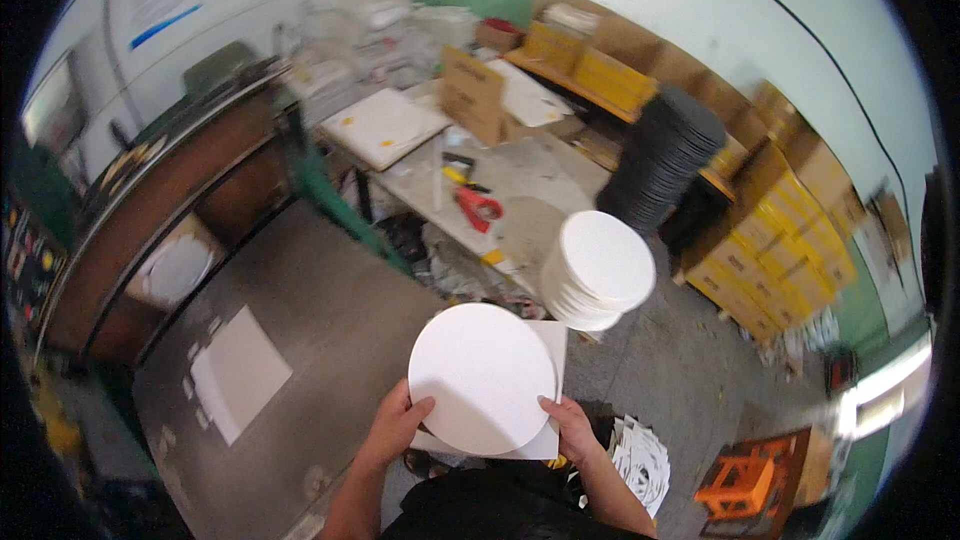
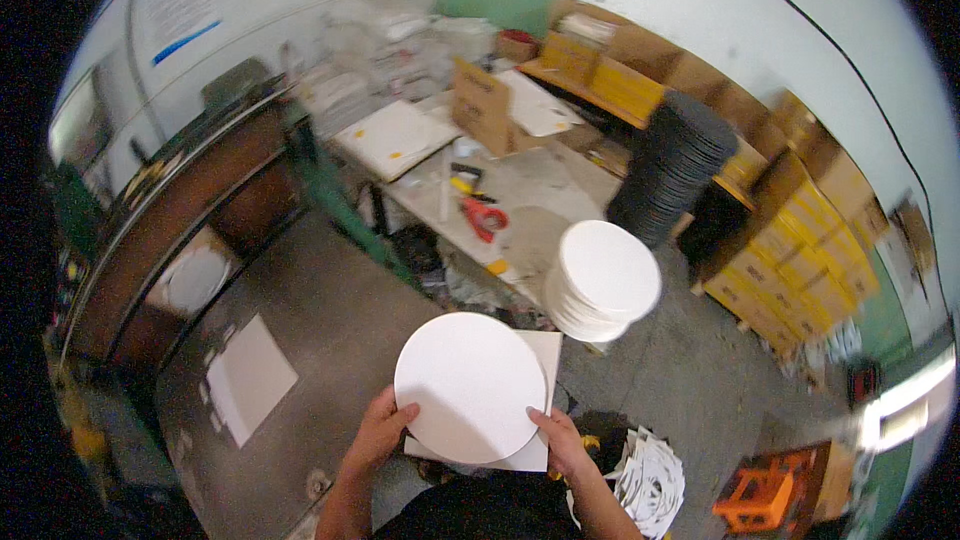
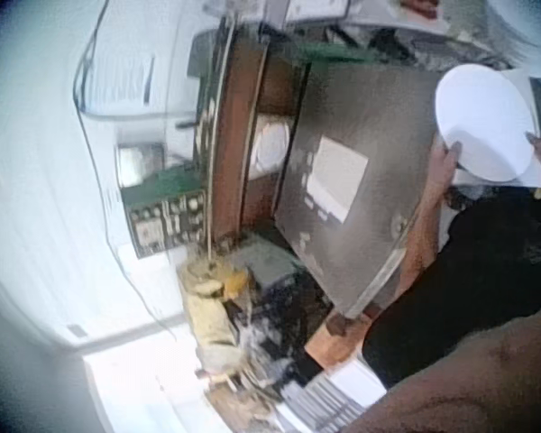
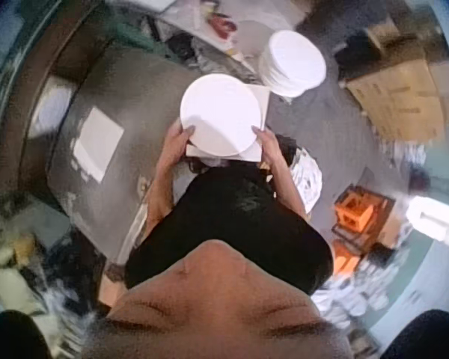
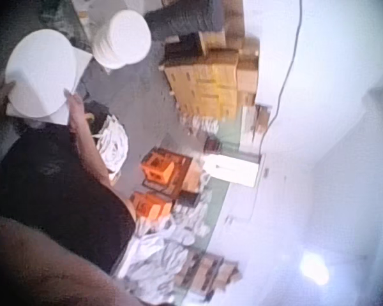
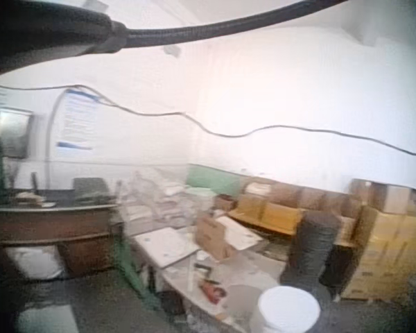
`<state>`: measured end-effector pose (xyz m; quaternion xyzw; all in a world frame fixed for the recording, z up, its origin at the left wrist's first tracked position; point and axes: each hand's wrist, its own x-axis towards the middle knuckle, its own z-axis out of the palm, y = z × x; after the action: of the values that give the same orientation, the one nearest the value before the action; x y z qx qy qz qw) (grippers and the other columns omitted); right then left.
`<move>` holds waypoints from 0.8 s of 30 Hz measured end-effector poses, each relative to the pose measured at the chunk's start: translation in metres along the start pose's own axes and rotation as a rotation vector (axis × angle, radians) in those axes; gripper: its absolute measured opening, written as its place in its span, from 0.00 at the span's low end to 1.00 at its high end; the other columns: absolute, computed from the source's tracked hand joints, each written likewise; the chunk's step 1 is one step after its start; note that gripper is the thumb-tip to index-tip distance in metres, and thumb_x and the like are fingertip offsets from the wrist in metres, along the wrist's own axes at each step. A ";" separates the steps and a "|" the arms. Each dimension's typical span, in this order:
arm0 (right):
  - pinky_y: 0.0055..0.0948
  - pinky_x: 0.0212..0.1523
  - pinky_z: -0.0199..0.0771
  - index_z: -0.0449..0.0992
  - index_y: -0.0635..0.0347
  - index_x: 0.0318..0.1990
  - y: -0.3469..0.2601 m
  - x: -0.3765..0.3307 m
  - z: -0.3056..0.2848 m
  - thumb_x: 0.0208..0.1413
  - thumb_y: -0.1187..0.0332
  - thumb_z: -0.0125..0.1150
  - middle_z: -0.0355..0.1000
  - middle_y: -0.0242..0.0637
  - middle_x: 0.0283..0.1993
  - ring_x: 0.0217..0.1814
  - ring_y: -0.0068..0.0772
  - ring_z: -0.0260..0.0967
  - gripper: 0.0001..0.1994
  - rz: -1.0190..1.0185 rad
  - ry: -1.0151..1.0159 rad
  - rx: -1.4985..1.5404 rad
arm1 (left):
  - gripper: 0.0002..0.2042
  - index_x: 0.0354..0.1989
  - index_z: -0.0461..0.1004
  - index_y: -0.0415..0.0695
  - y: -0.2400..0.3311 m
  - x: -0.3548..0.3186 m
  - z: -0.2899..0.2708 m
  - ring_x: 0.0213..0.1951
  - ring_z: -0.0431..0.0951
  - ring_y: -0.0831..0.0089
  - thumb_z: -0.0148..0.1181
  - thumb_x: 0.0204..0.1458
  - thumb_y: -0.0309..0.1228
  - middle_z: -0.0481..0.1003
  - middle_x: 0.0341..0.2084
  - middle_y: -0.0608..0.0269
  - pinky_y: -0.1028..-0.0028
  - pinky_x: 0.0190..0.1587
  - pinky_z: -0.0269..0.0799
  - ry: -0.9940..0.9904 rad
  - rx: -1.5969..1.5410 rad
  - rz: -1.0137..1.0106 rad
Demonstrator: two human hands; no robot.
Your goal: The person places square paper sheets into a die-cutting machine one at a time, removes the resulting circular cutouts, and stacks them on a nearby table.
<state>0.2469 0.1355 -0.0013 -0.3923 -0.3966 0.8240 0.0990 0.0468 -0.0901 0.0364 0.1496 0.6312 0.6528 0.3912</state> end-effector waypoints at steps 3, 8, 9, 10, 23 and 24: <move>0.26 0.30 0.71 0.72 0.70 0.51 0.003 0.004 -0.097 0.63 0.66 0.52 0.76 0.40 0.29 0.26 0.27 0.70 0.16 -0.046 0.094 -0.093 | 0.20 0.59 0.63 0.39 0.001 0.030 0.027 0.46 0.74 0.68 0.53 0.57 0.26 0.73 0.47 0.57 0.65 0.50 0.71 -0.026 -0.172 0.000; 0.24 0.26 0.69 0.75 0.62 0.45 -0.027 -0.054 -0.262 0.59 0.70 0.52 0.75 0.38 0.26 0.24 0.23 0.68 0.10 -0.406 0.649 -0.440 | 0.23 0.64 0.58 0.43 0.017 0.123 0.093 0.54 0.70 0.64 0.49 0.60 0.26 0.67 0.56 0.57 0.62 0.55 0.67 -0.151 -0.453 0.133; 0.26 0.26 0.70 0.74 0.63 0.48 -0.036 -0.065 -0.276 0.58 0.72 0.51 0.75 0.38 0.26 0.24 0.24 0.69 0.12 -0.534 0.801 -0.485 | 0.22 0.64 0.57 0.45 0.021 0.142 0.113 0.57 0.68 0.63 0.48 0.61 0.26 0.66 0.58 0.58 0.58 0.55 0.67 -0.146 -0.488 0.094; 0.31 0.29 0.73 0.71 0.64 0.53 -0.047 -0.072 -0.300 0.56 0.72 0.49 0.76 0.43 0.28 0.25 0.32 0.72 0.17 -0.480 0.969 -0.704 | 0.22 0.64 0.57 0.46 0.021 0.166 0.133 0.56 0.69 0.62 0.49 0.62 0.28 0.66 0.58 0.58 0.56 0.55 0.67 -0.160 -0.484 0.066; 0.46 0.62 0.60 0.57 0.59 0.64 0.121 -0.082 -0.475 0.55 0.66 0.52 0.61 0.45 0.63 0.65 0.45 0.59 0.28 0.700 1.344 -1.105 | 0.20 0.60 0.57 0.40 -0.018 0.287 0.321 0.55 0.71 0.60 0.50 0.62 0.30 0.65 0.56 0.51 0.58 0.54 0.73 -0.051 -0.300 -0.107; 0.44 0.63 0.60 0.56 0.60 0.65 0.139 -0.077 -0.481 0.55 0.62 0.52 0.58 0.47 0.66 0.66 0.47 0.58 0.30 0.827 1.248 -1.024 | 0.21 0.61 0.56 0.40 -0.020 0.288 0.324 0.54 0.72 0.59 0.50 0.62 0.30 0.65 0.56 0.50 0.59 0.53 0.74 -0.053 -0.299 -0.109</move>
<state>0.6680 0.2836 -0.2408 -0.8747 -0.4164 0.1543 -0.1943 0.0899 0.3386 -0.0174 0.0724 0.5234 0.7131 0.4607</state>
